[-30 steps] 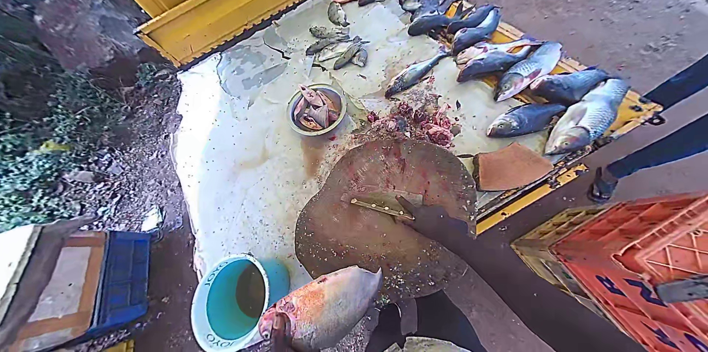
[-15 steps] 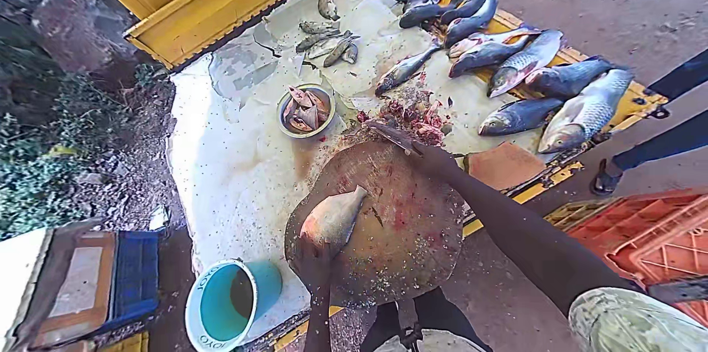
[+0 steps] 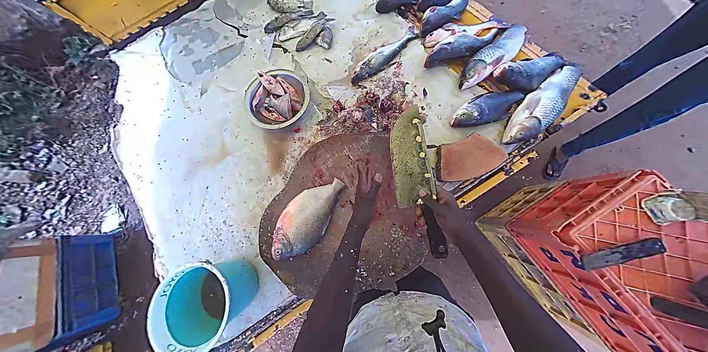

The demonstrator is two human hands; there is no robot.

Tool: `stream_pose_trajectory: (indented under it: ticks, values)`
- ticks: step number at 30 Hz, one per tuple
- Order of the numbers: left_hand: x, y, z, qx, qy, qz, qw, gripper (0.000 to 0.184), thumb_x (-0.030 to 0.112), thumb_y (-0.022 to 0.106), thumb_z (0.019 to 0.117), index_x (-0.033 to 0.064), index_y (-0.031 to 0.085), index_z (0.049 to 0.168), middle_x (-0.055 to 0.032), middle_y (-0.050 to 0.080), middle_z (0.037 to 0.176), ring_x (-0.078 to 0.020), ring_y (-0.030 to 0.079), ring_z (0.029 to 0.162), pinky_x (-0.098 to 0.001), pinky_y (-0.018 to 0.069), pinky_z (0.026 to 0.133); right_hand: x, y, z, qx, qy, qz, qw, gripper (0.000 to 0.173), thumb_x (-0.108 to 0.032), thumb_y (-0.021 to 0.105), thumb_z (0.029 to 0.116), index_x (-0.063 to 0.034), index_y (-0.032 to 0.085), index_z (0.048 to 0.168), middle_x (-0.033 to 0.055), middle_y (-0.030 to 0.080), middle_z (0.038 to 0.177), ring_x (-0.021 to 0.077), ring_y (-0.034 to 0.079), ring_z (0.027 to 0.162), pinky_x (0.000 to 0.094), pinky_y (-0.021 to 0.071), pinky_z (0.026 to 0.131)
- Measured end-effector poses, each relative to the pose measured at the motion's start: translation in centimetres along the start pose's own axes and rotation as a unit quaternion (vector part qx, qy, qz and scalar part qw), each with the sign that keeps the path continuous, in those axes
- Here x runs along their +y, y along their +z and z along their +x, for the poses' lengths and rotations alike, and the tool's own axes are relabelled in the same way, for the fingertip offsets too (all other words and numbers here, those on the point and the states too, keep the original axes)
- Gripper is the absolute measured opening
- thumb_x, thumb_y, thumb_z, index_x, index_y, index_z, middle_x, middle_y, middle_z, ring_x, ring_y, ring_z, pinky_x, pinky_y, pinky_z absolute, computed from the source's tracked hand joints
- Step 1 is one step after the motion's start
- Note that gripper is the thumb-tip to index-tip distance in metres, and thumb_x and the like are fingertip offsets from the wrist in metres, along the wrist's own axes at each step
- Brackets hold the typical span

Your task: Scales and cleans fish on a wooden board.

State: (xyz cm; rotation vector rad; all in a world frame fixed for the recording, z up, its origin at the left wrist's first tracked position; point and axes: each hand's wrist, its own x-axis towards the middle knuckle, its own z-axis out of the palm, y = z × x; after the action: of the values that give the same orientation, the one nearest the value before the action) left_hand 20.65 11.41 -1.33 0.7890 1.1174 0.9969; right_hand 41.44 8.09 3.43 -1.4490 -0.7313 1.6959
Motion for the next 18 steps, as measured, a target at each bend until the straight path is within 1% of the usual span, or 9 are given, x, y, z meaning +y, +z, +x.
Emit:
stream_pose_trajectory:
  ticks: [2,4,7,11,12,13,15,17,18]
  values:
    - [0.5,2.1,-2.9,-0.005,-0.048,-0.066,0.997,0.107,0.023,0.076,0.0923,0.0206,-0.001,0.166,-0.0150,0.045,0.157,-0.0237,0.057,0.134,-0.0416,0.0509,0.109,1.1,0.6,0.7,-0.019,0.026,0.052,0.998,0.021,-0.017,0.046,0.1101,-0.0001,0.050,0.121,0.0123,0.062,0.065,0.0206,0.063,0.046,0.0330,0.0570,0.043]
    - [0.0,2.6,-4.4,0.015,-0.077,-0.117,0.990,0.094,-0.001,0.068,0.0944,0.0159,0.010,0.166,-0.0230,0.056,0.144,-0.0322,0.069,0.113,-0.0463,0.0609,0.094,2.1,1.5,0.7,-0.054,0.042,0.068,0.995,0.021,-0.018,0.045,0.1099,-0.0005,0.051,0.120,0.0123,0.062,0.064,0.0205,0.063,0.046,0.0331,0.0572,0.043]
    - [1.6,0.6,-4.1,0.011,-0.073,-0.054,0.996,0.079,0.000,0.062,0.0992,0.0171,0.022,0.165,-0.0204,0.057,0.143,-0.0297,0.071,0.104,-0.0450,0.0630,0.085,2.0,2.6,0.2,-0.097,0.023,0.042,0.994,0.022,-0.019,0.048,0.1082,-0.0011,0.051,0.121,0.0110,0.062,0.062,0.0201,0.063,0.045,0.0321,0.0569,0.042]
    - [8.1,-0.4,-1.4,-0.006,0.008,0.050,0.999,0.078,0.006,0.064,0.0987,0.0338,0.029,0.163,-0.0120,0.066,0.128,-0.0163,0.068,0.082,-0.0316,0.0584,0.069,0.5,2.3,-3.4,-0.142,0.028,0.051,0.988,0.029,-0.024,0.049,0.1074,-0.0054,0.045,0.129,0.0078,0.059,0.062,0.0185,0.061,0.045,0.0315,0.0570,0.043]
    - [9.8,-0.4,0.7,-0.005,0.052,0.048,0.997,0.079,0.004,0.064,0.0972,0.0298,0.030,0.163,-0.0108,0.062,0.137,-0.0146,0.068,0.090,-0.0301,0.0584,0.074,-0.1,1.8,-4.1,-0.151,0.030,0.052,0.987,0.028,-0.025,0.051,0.1064,-0.0058,0.046,0.127,0.0078,0.059,0.063,0.0185,0.060,0.045,0.0318,0.0566,0.043]
    - [11.0,-0.6,3.8,-0.019,0.097,0.017,0.995,0.081,0.000,0.062,0.0968,0.0216,0.024,0.165,-0.0112,0.049,0.154,-0.0184,0.068,0.110,-0.0339,0.0593,0.089,-0.5,1.2,-4.7,-0.161,0.036,0.043,0.985,0.028,-0.026,0.054,0.1051,-0.0060,0.049,0.123,0.0077,0.059,0.063,0.0185,0.060,0.044,0.0320,0.0563,0.043]
    - [11.5,-1.0,11.3,0.024,0.146,-0.034,0.988,0.078,-0.009,0.060,0.0965,0.0105,0.024,0.163,-0.0227,0.054,0.147,-0.0332,0.069,0.116,-0.0455,0.0600,0.098,-0.3,-0.5,-5.6,-0.182,0.059,-0.008,0.981,0.026,-0.028,0.057,0.1027,-0.0083,0.053,0.119,0.0069,0.061,0.062,0.0181,0.060,0.043,0.0311,0.0553,0.041]
    - [8.8,-3.8,18.6,0.017,0.131,0.234,0.963,0.095,-0.004,0.070,0.0893,0.0098,0.015,0.165,-0.0155,0.043,0.160,-0.0238,0.056,0.137,-0.0387,0.0480,0.113,1.7,-1.8,-6.4,-0.176,0.079,-0.048,0.980,0.026,-0.028,0.061,0.1017,-0.0087,0.056,0.118,0.0081,0.063,0.064,0.0183,0.061,0.044,0.0309,0.0547,0.041]
    - [7.2,-5.4,19.8,-0.005,0.077,0.453,0.888,0.112,0.019,0.080,0.0879,0.0122,0.000,0.166,-0.0139,0.017,0.172,-0.0242,0.031,0.154,-0.0456,0.0301,0.124,2.9,-1.9,-7.2,-0.151,0.092,-0.076,0.981,0.025,-0.027,0.060,0.1020,-0.0085,0.055,0.118,0.0080,0.063,0.064,0.0184,0.061,0.044,0.0309,0.0546,0.042]
